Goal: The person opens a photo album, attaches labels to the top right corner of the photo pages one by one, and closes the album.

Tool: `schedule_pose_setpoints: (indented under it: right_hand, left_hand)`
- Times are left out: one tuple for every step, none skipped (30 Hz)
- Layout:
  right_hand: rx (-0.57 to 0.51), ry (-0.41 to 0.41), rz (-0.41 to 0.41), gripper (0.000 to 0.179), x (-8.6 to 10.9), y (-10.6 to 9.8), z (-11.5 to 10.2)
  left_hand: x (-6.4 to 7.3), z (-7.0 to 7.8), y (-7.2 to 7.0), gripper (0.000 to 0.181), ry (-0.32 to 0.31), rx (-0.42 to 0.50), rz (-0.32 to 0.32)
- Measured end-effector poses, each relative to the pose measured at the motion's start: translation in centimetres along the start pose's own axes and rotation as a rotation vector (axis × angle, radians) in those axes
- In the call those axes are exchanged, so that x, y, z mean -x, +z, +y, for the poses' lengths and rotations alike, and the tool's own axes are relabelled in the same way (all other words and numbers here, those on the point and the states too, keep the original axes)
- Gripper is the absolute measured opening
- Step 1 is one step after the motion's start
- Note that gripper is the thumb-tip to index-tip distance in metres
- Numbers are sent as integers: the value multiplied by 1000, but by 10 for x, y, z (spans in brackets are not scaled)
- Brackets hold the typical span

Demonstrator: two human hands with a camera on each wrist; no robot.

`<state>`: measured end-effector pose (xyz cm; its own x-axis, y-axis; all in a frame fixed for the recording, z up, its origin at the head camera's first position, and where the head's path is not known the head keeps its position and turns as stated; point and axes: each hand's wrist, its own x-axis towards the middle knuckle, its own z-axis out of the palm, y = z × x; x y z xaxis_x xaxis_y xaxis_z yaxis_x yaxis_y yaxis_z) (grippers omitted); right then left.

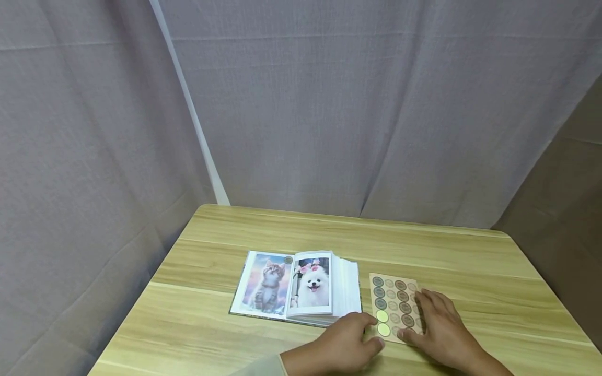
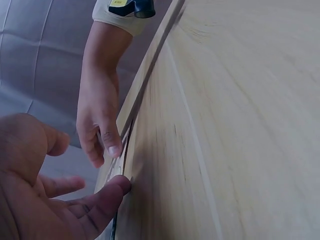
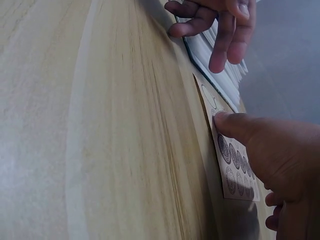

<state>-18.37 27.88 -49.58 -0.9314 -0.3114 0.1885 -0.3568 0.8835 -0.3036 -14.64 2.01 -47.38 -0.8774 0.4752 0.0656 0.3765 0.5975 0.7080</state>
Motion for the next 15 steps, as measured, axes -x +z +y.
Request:
schedule_pose_setpoints:
  right_hand:
    - [1, 2, -2, 111, 0, 0, 1]
    - [3, 4, -5, 113, -1, 1, 1]
    - [4, 6, -6, 113, -1, 1, 1]
    - [6, 8, -8, 114, -1, 1, 2]
    - [8, 10, -11, 115, -1, 1, 2]
    - [11, 13, -15, 115, -1, 2, 2]
    - [14, 17, -18, 115, -1, 2, 2]
    - [19, 20, -22, 115, -1, 2, 2]
    - [22, 23, -25, 114, -1, 2, 2]
    - [24, 26, -27, 114, -1, 3, 2]
    - [25, 27, -26, 113, -1, 3, 2]
    - [26, 29, -26, 111, -1, 3, 2]
    - [27, 30, -24, 110, -1, 3, 2]
    - [28, 31, -23, 110, -1, 3, 2]
    - [27, 32, -21, 109, -1, 3, 2]
  left_hand:
    - [-1, 1, 1, 41, -9, 8, 0]
    - [-2, 2, 2, 42, -20, 12, -1]
    - [-3, 3, 3, 43, -32, 17, -3]
    - [-4, 4, 4, 44, -42, 18, -3]
    - [-6, 5, 4, 44, -50, 22, -1]
    - [-6, 6, 5, 44, -54, 25, 3]
    - [-7, 7, 6, 45, -60, 25, 7]
    - [-8, 7, 6, 45, -65, 28, 10]
    - [-9, 8, 7, 45, -71, 35, 14]
    - [-10, 8, 7, 45, -79, 39, 19]
    - [-10, 8, 8, 45, -87, 41, 23]
    - [-11, 9, 8, 46, -97, 47, 26]
    - [-12, 9, 9, 47, -106, 51, 28]
    - [-12, 9, 9, 47, -114, 54, 28]
    - [-13, 10, 9, 48, -121, 55, 30]
